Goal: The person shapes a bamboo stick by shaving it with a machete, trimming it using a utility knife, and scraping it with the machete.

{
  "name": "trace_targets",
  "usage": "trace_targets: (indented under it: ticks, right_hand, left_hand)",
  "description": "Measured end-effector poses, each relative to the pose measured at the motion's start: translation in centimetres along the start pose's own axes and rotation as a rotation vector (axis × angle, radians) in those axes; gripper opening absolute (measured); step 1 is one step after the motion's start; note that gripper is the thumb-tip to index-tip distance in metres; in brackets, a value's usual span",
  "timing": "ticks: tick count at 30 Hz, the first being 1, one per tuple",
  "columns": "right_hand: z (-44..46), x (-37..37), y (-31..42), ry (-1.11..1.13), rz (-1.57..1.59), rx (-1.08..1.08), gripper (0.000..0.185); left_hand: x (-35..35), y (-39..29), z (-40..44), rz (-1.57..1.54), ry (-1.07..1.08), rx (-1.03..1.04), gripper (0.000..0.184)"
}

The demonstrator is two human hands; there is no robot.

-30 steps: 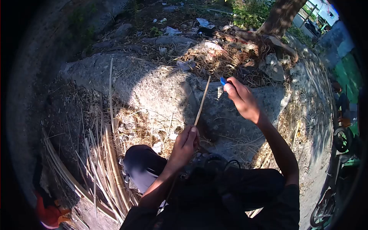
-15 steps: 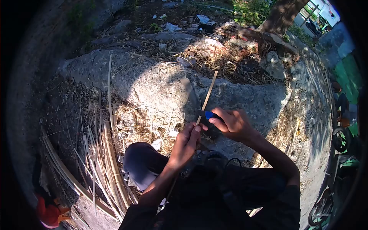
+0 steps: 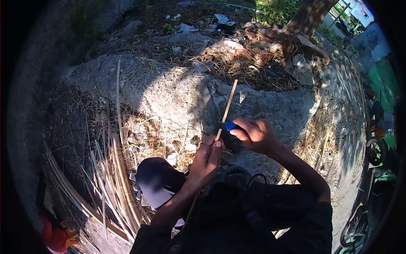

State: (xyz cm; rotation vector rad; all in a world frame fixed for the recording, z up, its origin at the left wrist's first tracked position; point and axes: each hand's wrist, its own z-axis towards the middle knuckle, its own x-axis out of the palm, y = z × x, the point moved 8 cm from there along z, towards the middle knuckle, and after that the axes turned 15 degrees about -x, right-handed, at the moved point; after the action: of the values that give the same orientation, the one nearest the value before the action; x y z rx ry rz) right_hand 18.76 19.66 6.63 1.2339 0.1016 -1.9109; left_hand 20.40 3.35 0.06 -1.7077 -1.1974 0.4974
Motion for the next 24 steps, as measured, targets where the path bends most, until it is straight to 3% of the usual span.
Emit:
trace_targets:
  ticks: [13,15,16,17,18,20,22,24]
  right_hand:
    - [-0.3,1.0,-2.0,-0.007,-0.069,0.035,0.024]
    - [-1.2,-1.8,-6.2,-0.194,-0.431,0.023,0.024]
    - [-0.9,-4.9,-9.7,-0.154,-0.386,0.173,0.026]
    - [-3.5,-6.4,-15.6,-0.12,-0.317,0.472,0.029]
    - [-3.5,-8.6,-16.0,-0.174,-0.261,0.543,0.033]
    - [-3.9,-9.3,-16.8,-0.299,-0.08,0.555,0.036]
    - [-3.3,-8.8,-14.9,-0.44,0.207,0.592,0.035]
    - [-1.0,-7.1,-11.1,-0.331,0.176,0.529,0.034]
  left_hand:
    - [-0.5,0.5,1.2,-0.021,0.025,-0.045,0.025]
    - [0.1,1.2,0.3,0.013,0.057,-0.111,0.025]
    - [0.8,2.0,-0.5,0.048,0.093,-0.18,0.025]
    - [1.5,1.3,-1.3,0.105,0.124,-0.097,0.025]
    - [1.5,1.1,-1.1,0.106,0.127,-0.087,0.025]
    - [0.9,2.0,-0.8,-0.008,0.122,-0.218,0.023]
    - [0.1,1.4,-0.1,-0.053,0.093,-0.2,0.025]
    - [-0.3,0.7,0.4,-0.16,0.102,-0.203,0.027]
